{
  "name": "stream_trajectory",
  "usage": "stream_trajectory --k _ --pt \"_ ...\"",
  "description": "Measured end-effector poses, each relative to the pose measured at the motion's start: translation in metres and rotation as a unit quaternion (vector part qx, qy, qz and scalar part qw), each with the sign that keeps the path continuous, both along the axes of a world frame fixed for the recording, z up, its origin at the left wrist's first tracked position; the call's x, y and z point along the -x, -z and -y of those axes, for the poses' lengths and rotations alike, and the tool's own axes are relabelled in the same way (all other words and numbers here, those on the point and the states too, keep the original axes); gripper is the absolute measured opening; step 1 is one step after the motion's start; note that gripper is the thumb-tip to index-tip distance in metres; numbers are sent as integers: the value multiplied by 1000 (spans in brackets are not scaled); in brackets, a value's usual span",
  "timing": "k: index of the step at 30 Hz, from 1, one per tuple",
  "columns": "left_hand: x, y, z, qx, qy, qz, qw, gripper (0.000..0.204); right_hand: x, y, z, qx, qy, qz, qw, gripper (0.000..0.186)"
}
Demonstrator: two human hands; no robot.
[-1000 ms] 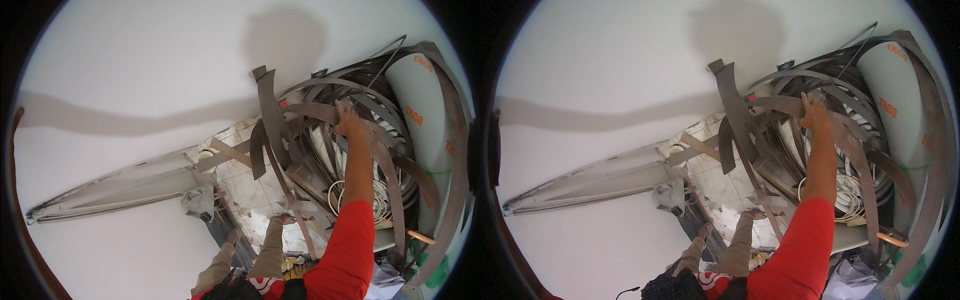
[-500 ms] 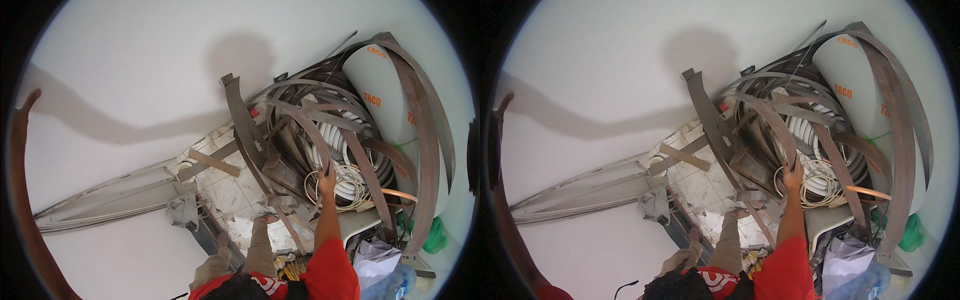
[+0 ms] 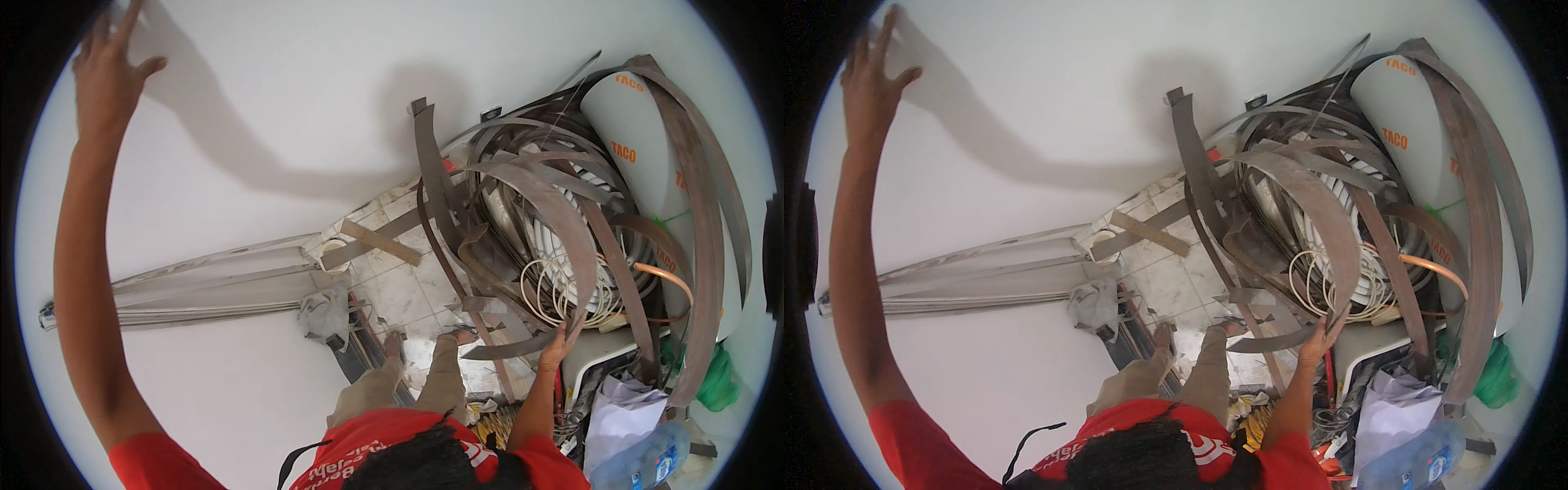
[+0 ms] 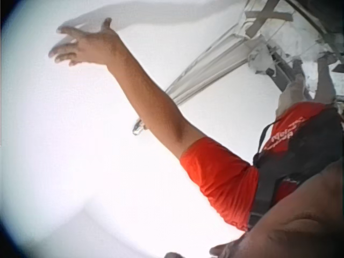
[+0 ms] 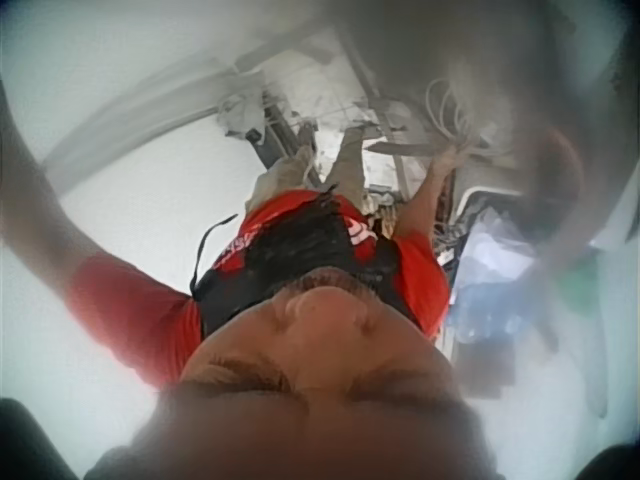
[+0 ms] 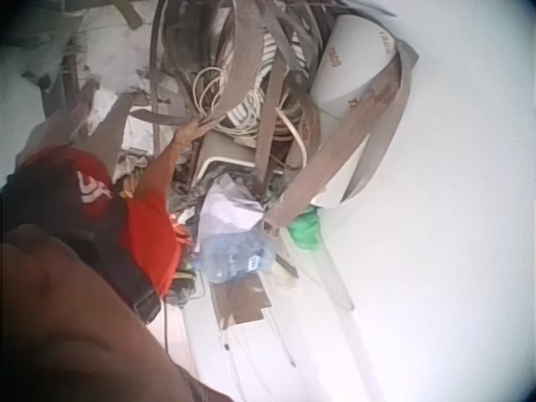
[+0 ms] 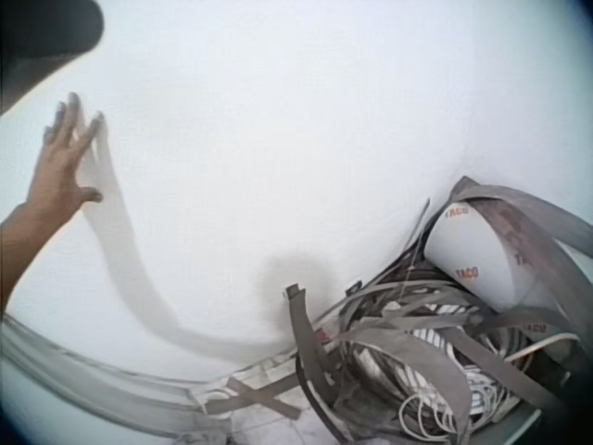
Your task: The person handles long brown edging strips and a wooden board in a cluttered room. They pick up the strips from a pile on the floor, examine both sides by hand, and reposition them while clearing space among surrounding renovation equipment like a vacuum and flexible hoses.
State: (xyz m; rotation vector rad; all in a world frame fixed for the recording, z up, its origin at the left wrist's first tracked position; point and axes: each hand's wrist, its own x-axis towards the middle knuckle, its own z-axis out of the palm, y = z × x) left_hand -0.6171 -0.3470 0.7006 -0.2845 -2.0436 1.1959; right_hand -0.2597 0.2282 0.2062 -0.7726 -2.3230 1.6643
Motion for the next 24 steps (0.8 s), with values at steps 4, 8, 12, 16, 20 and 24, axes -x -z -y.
stream_trajectory --k 4,8,12,16,20,24 --pt "-23 -2 -49 -169 -184 67 966 106 -30 -57 -4 10 -6 4 1000 70" --pt "-35 -6 -75 -207 -160 78 962 114 -77 -104 -4 -69 -12 -18 997 72" --pt "-41 -20 -71 -204 -169 108 958 113 -137 -148 -7 -117 -11 -11 993 74" --pt "-49 -16 -58 -244 -112 139 953 113 -198 -201 -13 -114 -9 -44 993 68" --pt "-91 67 -83 -374 105 221 895 125 -251 -235 -11 -45 14 -37 998 53" --pt "-227 198 -107 -595 245 631 433 134 -271 -207 -2 -230 -56 -88 968 45"
